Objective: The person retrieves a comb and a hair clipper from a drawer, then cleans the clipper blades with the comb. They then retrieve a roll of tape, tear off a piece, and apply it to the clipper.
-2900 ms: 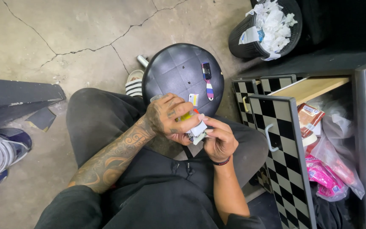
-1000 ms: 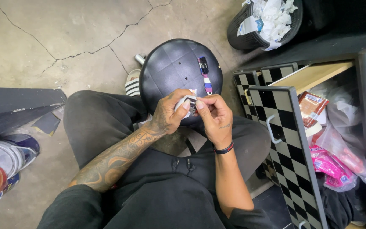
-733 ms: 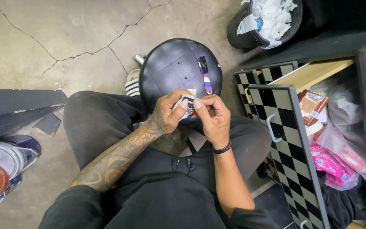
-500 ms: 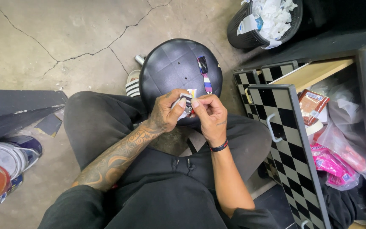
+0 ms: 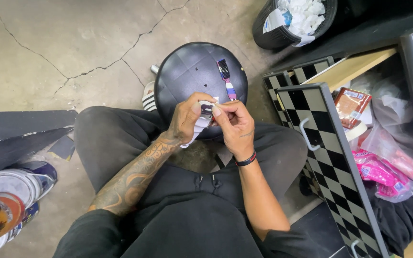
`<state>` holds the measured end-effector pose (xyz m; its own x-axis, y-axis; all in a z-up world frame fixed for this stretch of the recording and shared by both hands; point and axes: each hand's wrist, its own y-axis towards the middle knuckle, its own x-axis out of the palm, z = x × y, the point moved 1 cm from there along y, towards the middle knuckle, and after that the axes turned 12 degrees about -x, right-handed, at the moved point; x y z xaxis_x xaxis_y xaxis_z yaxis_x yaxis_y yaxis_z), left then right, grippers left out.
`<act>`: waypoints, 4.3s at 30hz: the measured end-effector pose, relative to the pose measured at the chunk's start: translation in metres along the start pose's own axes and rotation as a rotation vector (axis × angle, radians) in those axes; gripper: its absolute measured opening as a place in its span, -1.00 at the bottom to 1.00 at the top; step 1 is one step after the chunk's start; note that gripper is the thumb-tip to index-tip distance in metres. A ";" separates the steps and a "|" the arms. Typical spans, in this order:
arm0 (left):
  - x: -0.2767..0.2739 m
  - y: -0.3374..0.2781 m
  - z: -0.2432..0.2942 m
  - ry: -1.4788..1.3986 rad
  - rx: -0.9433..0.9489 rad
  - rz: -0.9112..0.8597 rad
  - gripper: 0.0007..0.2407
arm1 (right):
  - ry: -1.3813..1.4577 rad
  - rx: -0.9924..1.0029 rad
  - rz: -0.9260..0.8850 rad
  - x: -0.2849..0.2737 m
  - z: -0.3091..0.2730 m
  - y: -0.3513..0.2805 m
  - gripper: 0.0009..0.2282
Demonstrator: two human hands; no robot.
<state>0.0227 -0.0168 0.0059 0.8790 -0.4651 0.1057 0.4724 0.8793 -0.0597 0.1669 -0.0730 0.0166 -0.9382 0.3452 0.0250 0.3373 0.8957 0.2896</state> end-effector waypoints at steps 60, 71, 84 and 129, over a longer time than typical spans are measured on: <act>-0.006 0.012 -0.018 0.121 0.052 0.081 -0.66 | 0.067 0.224 0.209 0.024 -0.004 0.002 -0.90; -0.011 0.010 -0.026 0.152 0.146 0.006 -0.74 | -0.002 0.033 0.123 0.023 -0.009 -0.012 -0.86; -0.033 0.017 -0.030 0.210 0.204 0.150 -0.84 | -0.365 0.264 -0.051 -0.050 0.083 -0.001 -0.73; -0.042 0.012 0.010 -0.154 -0.391 0.029 -0.58 | 0.202 0.374 0.158 -0.050 0.058 -0.014 -0.70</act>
<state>-0.0090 0.0139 0.0108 0.8864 -0.3938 0.2434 0.4626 0.7733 -0.4336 0.2140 -0.0861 -0.0445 -0.8565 0.4578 0.2383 0.4479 0.8888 -0.0974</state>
